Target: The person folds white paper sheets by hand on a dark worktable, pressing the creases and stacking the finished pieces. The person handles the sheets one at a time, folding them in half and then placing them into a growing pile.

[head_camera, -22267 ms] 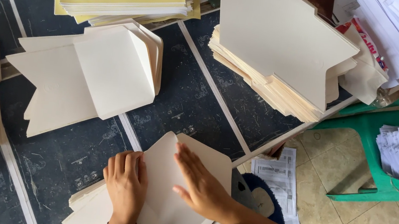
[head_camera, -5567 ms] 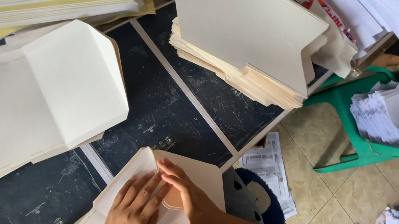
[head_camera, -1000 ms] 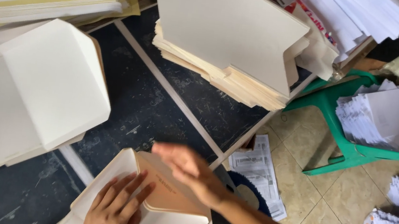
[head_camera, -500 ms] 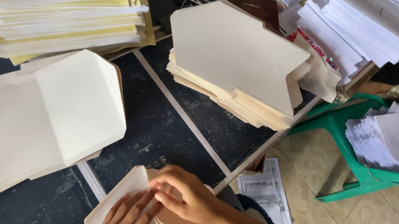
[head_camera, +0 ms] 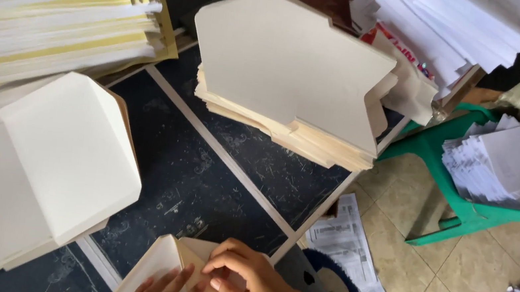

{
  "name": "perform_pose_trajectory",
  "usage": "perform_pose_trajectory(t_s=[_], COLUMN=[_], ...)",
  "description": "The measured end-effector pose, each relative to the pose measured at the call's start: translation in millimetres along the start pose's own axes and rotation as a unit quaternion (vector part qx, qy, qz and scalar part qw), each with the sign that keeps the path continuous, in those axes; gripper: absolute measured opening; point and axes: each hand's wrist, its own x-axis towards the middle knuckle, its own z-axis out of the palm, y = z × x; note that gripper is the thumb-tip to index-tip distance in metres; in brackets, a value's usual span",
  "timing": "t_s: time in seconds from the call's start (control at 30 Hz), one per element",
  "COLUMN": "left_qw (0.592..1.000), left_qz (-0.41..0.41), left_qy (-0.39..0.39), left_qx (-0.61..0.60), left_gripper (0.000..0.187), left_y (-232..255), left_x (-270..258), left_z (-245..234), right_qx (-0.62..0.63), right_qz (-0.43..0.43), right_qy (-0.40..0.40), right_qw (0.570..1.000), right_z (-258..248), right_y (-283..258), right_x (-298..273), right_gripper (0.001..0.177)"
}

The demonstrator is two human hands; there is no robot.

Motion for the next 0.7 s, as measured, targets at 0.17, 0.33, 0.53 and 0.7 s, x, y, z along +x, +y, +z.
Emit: perform_pose_trajectory(t_s=[0.17,0.33,0.53,0.7], left_qw=[0.996,0.997,0.998,0.995], left_qz=[0.033,0.051,0.054,0.071], left_qy=[0.076,0.063,-0.037,-0.062], left_qx=[0.026,0.008,0.010,0.042], left_gripper=[0.041,0.042,0.055,0.081], left_y=[-3,-7,-11,-13], left_x=[4,9,0,10], left_z=[4,-12,-16,-26], right_qx=[-0.005,-0.036,-0.092,-0.165], right_qz=[0.003,0.017,0.064,-0.016], right_qy=[-0.119,-0.143,0.188,0.302], right_qw=[0.993,0.989,0.976,0.939], right_z=[-27,-59,-266,-391], right_y=[-8,-8,-29,-92], right_x=[-4,-16,33,4], right_gripper=[0.025,0.028,0.024,0.027])
